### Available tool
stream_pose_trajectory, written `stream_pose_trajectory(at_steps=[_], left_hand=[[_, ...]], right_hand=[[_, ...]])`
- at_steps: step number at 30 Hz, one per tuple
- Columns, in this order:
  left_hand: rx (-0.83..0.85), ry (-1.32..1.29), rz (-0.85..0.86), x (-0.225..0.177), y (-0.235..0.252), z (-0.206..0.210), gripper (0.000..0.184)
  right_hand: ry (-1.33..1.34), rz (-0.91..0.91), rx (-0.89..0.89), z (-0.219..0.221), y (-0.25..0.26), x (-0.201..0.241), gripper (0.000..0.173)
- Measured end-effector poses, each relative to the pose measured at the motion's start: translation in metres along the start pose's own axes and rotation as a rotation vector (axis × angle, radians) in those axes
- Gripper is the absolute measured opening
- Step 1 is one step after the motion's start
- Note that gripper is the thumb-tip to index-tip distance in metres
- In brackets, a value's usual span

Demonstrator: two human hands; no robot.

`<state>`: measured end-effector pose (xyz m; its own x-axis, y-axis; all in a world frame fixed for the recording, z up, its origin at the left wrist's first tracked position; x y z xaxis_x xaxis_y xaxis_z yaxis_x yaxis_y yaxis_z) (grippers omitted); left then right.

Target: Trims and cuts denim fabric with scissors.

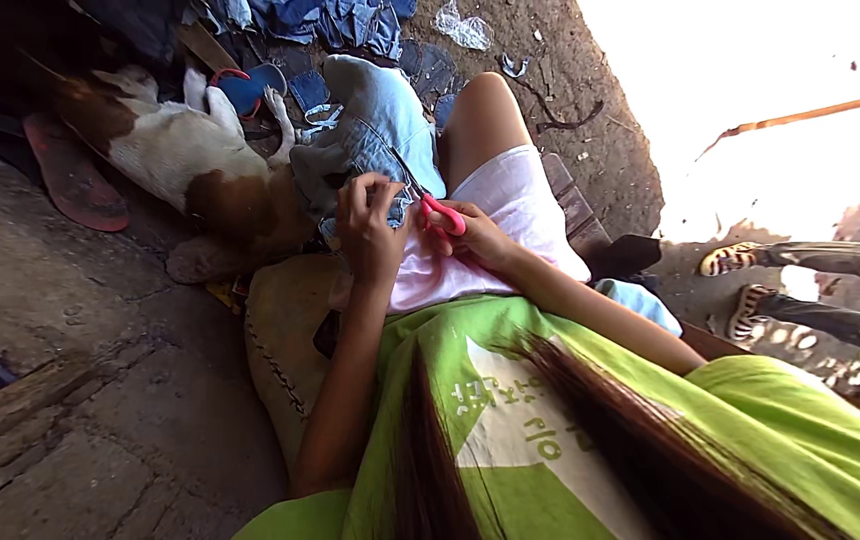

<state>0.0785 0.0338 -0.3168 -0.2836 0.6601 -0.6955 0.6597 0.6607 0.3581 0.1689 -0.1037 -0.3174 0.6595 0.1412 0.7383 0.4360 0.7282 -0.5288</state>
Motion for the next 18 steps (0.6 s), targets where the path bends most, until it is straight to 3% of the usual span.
stream_pose_trajectory(at_steps=[9, 18], left_hand=[[-0.064, 0.033, 0.137, 0.001, 0.002, 0.003, 0.015], [-0.165, -0.078, 0.102, 0.006, -0.005, 0.004, 0.017]], right_hand=[[0.068, 0.005, 0.052, -0.001, 0.009, 0.0, 0.033], [-0.017, -0.053, 0.029, 0.0, -0.003, 0.002, 0.032]])
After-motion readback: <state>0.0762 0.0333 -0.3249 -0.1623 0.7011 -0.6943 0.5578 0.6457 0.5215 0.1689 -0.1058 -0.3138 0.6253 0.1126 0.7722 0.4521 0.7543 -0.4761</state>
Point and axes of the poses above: each hand's wrist, its own y-axis towards the middle knuckle, its own z-axis out of the palm, x = y × z, the point moved 1 cm from there along y, towards the middle knuckle, and after that the axes turned 10 degrees about -x, right-handed, at the moved point
